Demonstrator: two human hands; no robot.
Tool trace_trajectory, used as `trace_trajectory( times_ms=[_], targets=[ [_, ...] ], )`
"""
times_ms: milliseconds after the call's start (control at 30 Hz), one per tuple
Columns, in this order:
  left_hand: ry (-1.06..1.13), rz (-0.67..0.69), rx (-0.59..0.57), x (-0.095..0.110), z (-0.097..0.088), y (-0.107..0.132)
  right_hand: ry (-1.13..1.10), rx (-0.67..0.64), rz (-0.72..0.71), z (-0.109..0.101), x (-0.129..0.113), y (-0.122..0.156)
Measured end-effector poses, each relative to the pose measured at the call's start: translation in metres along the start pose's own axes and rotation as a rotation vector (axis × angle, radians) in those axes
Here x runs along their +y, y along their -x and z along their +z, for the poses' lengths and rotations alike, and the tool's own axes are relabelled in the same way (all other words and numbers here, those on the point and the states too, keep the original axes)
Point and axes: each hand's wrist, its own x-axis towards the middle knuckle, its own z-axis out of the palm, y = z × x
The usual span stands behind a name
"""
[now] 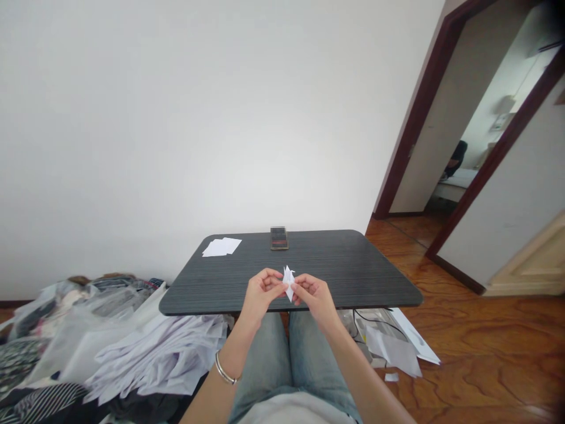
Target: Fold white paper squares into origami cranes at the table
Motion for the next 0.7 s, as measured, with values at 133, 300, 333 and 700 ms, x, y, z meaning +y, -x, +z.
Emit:
trace_trajectory(
  times_ms=[133, 300, 333, 700],
  targets=[
    [-0.04, 0.011, 0.007, 0.0021, 0.0, 0.0008, 0.009, -0.009, -0.012, 0.001, -0.0041, 0.0017],
    [-0.053, 0.034, -0.003, 0.0038, -0.0008, 0.0023, 0.026, -0.027, -0.04, 0.0004, -0.0053, 0.0029],
    [-0.053, 0.035, -0.008, 0.004, -0.0012, 0.0023, 0.026, -0.028, -0.041, 0.0003, -0.0049, 0.0029],
    [-0.062, 0.043, -0.026, 0.0042, -0.003, 0.0013, 0.036, -0.038, -0.012, -0.001, -0.0045, -0.0003]
  ],
)
